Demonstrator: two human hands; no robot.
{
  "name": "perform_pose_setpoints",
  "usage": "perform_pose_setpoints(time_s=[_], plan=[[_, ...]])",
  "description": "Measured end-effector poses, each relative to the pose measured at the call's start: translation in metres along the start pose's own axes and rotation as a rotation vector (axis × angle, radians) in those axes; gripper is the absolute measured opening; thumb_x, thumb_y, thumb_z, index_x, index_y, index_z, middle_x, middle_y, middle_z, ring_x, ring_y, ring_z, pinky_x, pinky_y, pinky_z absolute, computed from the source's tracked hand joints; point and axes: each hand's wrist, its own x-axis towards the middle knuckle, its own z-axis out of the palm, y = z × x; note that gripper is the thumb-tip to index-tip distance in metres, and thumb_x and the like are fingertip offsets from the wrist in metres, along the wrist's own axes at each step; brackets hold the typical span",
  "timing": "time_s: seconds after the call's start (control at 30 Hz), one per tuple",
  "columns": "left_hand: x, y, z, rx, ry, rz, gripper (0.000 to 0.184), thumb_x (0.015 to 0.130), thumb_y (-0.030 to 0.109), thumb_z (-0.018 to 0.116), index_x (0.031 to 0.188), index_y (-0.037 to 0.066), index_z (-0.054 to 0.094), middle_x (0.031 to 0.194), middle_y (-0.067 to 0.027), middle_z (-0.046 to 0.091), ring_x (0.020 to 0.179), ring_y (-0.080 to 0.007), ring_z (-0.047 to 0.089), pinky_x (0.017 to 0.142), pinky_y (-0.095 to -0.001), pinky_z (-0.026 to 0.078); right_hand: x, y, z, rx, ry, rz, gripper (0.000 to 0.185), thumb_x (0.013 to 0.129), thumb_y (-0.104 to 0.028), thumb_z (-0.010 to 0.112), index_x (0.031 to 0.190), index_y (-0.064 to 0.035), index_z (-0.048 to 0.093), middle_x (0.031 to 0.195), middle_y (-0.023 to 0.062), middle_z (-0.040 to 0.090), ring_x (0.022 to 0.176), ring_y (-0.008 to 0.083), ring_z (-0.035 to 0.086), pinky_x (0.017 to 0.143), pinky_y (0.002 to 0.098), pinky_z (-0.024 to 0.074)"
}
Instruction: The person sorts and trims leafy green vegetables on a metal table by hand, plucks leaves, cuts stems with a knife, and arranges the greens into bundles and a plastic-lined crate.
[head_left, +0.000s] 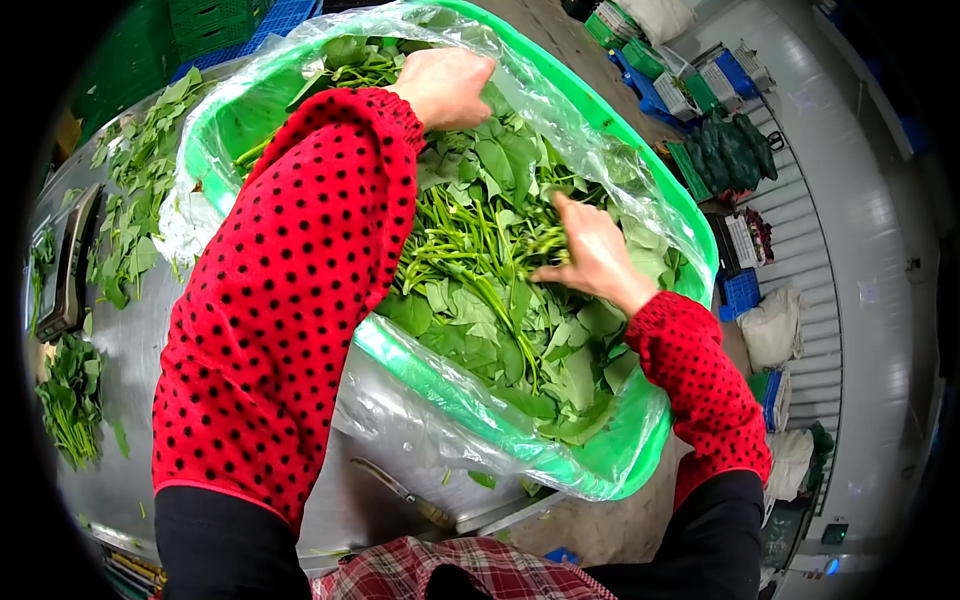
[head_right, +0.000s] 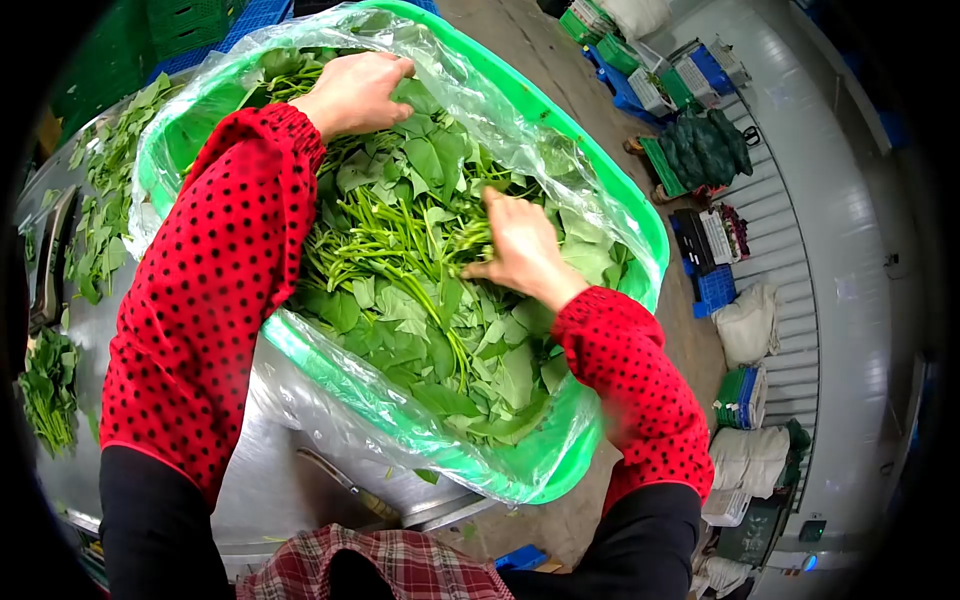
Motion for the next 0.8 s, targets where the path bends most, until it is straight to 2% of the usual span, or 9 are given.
perform_pose_setpoints(time_s=[0.03, 0.07, 0.17, 0.27, 0.33, 0.4, 0.53, 0.67, 0.8], plan=[[0.0, 0.002, 0.0, -0.002, -0.004, -0.006, 0.037, 0.073, 0.023, 0.061, 0.104, 0.003, 0.061, 0.103, -0.0171, 0.065, 0.101, -0.0319, 0.062, 0.085, -0.0427, 0.051, 0.004, -0.007, 0.008, -0.06, 0.003, -0.026, 0.103, 0.056, -0.046, 0.086, 0.133, 0.003, 0.039, 0.104, 0.0166, 0.058, 0.102, 0.0317, 0.055, 0.088, 0.0409, 0.0441], [-0.001, 0.003, 0.0, -0.005, -0.007, 0.0, 0.037, 0.073, 0.023, 0.061, 0.104, 0.003, 0.061, 0.103, -0.0171, 0.065, 0.101, -0.0319, 0.062, 0.085, -0.0427, 0.051, 0.007, -0.011, 0.014, -0.058, 0.075, -0.066, 0.085, 0.055, -0.041, 0.087, 0.12, 0.0013, 0.051, 0.093, 0.0143, 0.06, 0.091, 0.0303, 0.058, 0.083, 0.0409, 0.0467], [-0.008, 0.007, 0.0, 0.055, -0.095, -0.006, 0.036, 0.074, 0.021, 0.06, 0.105, 0.003, 0.061, 0.103, -0.0165, 0.065, 0.101, -0.0313, 0.062, 0.086, -0.0426, 0.051, 0.01, 0.008, 0.012, -0.098, 0.04, -0.03, 0.029, 0.062, -0.018, 0.078, 0.081, -0.0052, 0.06, 0.076, 0.0123, 0.061, 0.072, 0.0301, 0.06, 0.075, 0.0418, 0.0511], [-0.004, 0.011, 0.0, 0.107, -0.206, 0.02, 0.052, 0.076, 0.031, 0.066, 0.119, 0.004, 0.055, 0.108, -0.0161, 0.063, 0.104, -0.0309, 0.061, 0.087, -0.0404, 0.05, -0.023, 0.019, -0.046, 0.206, 0.355, 0.075, 0.031, 0.063, -0.011, 0.076, 0.091, -0.005, 0.063, 0.083, 0.012, 0.064, 0.082, 0.0279, 0.062, 0.075, 0.0374, 0.0504], [-0.002, 0.016, 0.004, 0.08, -0.186, 0.068, 0.046, 0.077, 0.03, 0.067, 0.11, 0.001, 0.056, 0.107, -0.0157, 0.063, 0.103, -0.0314, 0.061, 0.086, -0.0406, 0.051, -0.051, 0.014, -0.06, 0.324, 0.509, 0.151, 0.034, 0.064, -0.004, 0.075, 0.097, -0.0057, 0.065, 0.089, 0.0106, 0.065, 0.086, 0.0276, 0.062, 0.077, 0.0369, 0.0496], [-0.002, 0.024, 0.002, 0.052, -0.197, 0.104, 0.045, 0.076, 0.029, 0.068, 0.108, 0.0, 0.055, 0.106, -0.0154, 0.063, 0.103, -0.0318, 0.061, 0.086, -0.0411, 0.051, -0.064, 0.008, -0.059, 0.296, 0.479, 0.024, 0.037, 0.063, -0.003, 0.074, 0.099, -0.0066, 0.064, 0.093, 0.0084, 0.066, 0.085, 0.0266, 0.061, 0.08, 0.037, 0.0479], [-0.004, 0.031, 0.001, 0.001, -0.187, 0.102, 0.046, 0.075, 0.029, 0.069, 0.107, 0.0, 0.055, 0.106, -0.0154, 0.062, 0.102, -0.0322, 0.061, 0.086, -0.0416, 0.05, -0.047, -0.006, -0.045, 0.115, -0.012, -0.103, 0.038, 0.06, -0.01, 0.071, 0.095, -0.0055, 0.06, 0.104, 0.0087, 0.063, 0.094, 0.0286, 0.055, 0.082, 0.0381, 0.0428], [-0.006, 0.027, -0.001, 0.018, -0.173, 0.098, 0.047, 0.075, 0.028, 0.069, 0.108, -0.001, 0.054, 0.107, -0.0164, 0.062, 0.103, -0.033, 0.06, 0.086, -0.0422, 0.05, -0.025, -0.021, -0.021, 0.062, -0.07, -0.306, 0.045, 0.056, -0.01, 0.068, 0.098, 0.0021, 0.057, 0.124, 0.0192, 0.054, 0.107, 0.0345, 0.053, 0.091, 0.0413, 0.0424], [-0.007, 0.023, 0.001, 0.011, -0.177, 0.094, 0.047, 0.075, 0.028, 0.068, 0.111, 0.0, 0.054, 0.108, -0.0168, 0.062, 0.104, -0.0331, 0.06, 0.088, -0.0421, 0.049, -0.012, -0.026, 0.004, 0.04, -0.275, -0.257, 0.049, 0.058, -0.009, 0.069, 0.102, 0.0031, 0.051, 0.117, 0.0248, 0.054, 0.102, 0.0391, 0.057, 0.088, 0.0437, 0.0466]])
